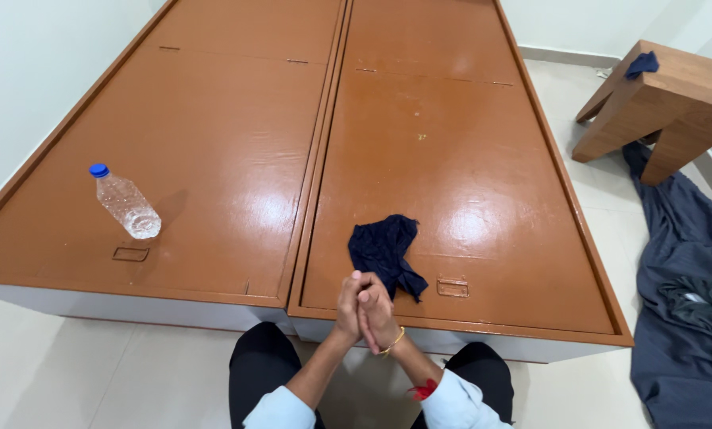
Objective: The person wipes a brown bed surface with a blue cloth, pours water from a plastic bottle onto a stain, and continues scrubbing the surface with the cloth.
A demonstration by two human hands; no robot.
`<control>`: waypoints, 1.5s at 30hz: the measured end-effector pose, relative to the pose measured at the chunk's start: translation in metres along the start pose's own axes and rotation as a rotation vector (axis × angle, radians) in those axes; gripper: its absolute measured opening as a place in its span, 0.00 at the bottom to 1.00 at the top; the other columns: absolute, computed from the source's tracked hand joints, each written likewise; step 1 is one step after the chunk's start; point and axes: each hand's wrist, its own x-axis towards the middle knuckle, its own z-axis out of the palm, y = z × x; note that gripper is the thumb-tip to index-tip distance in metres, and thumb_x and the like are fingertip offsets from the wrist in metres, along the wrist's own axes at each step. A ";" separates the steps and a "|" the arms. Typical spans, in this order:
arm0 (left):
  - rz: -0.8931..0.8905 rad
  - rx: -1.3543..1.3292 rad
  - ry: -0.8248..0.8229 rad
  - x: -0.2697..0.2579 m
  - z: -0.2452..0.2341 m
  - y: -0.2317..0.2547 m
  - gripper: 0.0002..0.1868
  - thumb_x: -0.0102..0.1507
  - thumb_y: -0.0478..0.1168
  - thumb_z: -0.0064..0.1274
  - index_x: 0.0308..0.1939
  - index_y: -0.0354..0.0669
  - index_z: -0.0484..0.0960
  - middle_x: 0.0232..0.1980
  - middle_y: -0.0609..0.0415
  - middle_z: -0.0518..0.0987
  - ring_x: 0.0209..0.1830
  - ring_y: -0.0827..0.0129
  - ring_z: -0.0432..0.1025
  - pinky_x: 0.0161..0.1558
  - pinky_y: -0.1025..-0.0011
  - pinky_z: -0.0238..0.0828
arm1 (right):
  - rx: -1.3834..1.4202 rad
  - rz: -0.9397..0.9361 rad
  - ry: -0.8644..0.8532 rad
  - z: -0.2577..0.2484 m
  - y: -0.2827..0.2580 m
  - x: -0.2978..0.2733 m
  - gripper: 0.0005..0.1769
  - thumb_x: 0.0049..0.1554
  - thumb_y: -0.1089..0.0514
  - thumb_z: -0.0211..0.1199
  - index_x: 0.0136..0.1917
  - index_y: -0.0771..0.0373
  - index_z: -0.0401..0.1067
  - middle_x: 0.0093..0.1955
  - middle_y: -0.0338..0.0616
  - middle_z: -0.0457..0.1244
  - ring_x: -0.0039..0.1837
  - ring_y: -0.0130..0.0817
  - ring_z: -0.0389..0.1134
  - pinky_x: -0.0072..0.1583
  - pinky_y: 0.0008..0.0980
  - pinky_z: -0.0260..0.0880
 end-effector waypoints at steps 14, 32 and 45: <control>0.178 0.538 -0.312 -0.047 0.020 0.065 0.61 0.66 0.80 0.23 0.80 0.38 0.17 0.85 0.39 0.13 0.86 0.48 0.11 0.82 0.43 0.17 | -0.032 -0.149 -0.386 -0.010 -0.103 -0.006 0.71 0.54 0.08 0.32 0.86 0.63 0.20 0.90 0.57 0.16 0.90 0.52 0.14 0.85 0.60 0.21; -0.182 0.451 -0.850 -0.070 -0.027 0.079 0.71 0.63 0.85 0.30 0.62 0.39 -0.06 0.73 0.34 -0.05 0.83 0.42 0.05 0.84 0.43 0.24 | 0.582 0.184 -1.014 -0.040 -0.119 -0.005 0.83 0.45 0.09 0.54 0.74 0.48 -0.06 0.77 0.34 -0.10 0.82 0.37 -0.06 0.85 0.63 0.14; -0.615 -0.181 -1.096 -0.109 -0.080 -0.008 0.70 0.66 0.81 0.36 0.81 0.20 0.27 0.85 0.24 0.29 0.87 0.54 0.26 0.83 0.57 0.26 | 0.446 0.066 -1.107 -0.059 -0.104 -0.033 0.80 0.53 0.12 0.51 0.72 0.59 -0.08 0.77 0.53 -0.09 0.86 0.35 0.02 0.89 0.48 0.25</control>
